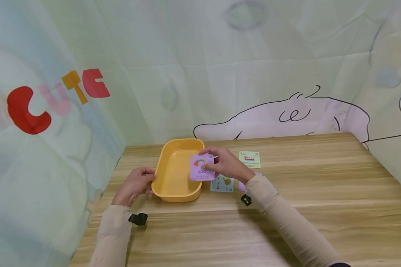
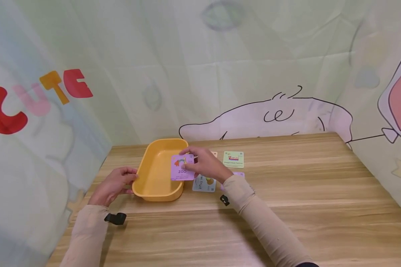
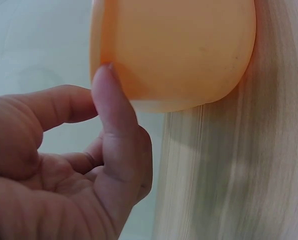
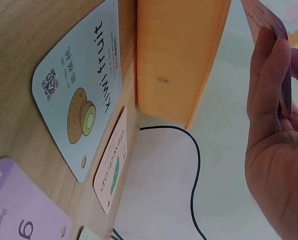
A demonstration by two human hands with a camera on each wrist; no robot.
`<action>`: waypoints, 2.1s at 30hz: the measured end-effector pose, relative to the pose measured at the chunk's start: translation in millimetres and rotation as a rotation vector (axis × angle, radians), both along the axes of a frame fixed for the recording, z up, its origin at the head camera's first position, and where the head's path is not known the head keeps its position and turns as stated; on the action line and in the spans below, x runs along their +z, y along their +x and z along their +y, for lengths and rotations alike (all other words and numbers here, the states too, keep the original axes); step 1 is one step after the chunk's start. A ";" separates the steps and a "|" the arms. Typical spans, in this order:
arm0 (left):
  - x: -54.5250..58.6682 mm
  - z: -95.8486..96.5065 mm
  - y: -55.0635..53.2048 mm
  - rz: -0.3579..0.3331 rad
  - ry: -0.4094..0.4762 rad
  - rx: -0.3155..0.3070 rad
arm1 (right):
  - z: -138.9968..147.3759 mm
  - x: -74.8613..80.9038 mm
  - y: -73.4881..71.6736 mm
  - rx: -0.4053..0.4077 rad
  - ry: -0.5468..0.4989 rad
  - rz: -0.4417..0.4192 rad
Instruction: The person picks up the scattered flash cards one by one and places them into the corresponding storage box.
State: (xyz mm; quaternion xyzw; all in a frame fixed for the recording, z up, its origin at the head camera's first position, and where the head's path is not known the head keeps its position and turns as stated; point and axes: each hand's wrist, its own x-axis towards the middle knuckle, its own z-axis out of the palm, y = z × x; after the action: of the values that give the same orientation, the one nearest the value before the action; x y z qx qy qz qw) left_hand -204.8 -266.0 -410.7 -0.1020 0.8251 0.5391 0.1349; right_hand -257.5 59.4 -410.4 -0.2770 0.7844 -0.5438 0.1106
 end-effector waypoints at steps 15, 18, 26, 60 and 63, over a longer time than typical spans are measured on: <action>0.0 -0.6 0.2 -0.001 0.010 -0.008 | -7.2 -0.2 1.9 -0.008 0.035 -0.007; 0.9 -0.5 0.4 -0.004 0.012 -0.005 | -7.8 0.4 1.6 -0.015 0.046 -0.005; 1.7 -0.6 1.1 0.000 0.016 -0.011 | -11.1 0.2 0.6 -0.011 0.038 -0.003; 3.5 -0.9 1.5 -0.010 0.007 -0.007 | -28.3 -2.5 0.3 -0.002 0.012 -0.047; 3.7 -0.5 1.8 -0.008 0.007 -0.009 | -29.9 -2.6 0.1 0.000 0.012 -0.052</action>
State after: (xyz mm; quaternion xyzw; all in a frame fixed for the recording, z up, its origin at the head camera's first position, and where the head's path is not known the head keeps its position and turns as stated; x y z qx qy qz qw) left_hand -203.0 -266.5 -407.0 -0.0999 0.8231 0.5409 0.1412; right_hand -257.4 29.5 -413.0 -0.2620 0.7845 -0.5462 0.1325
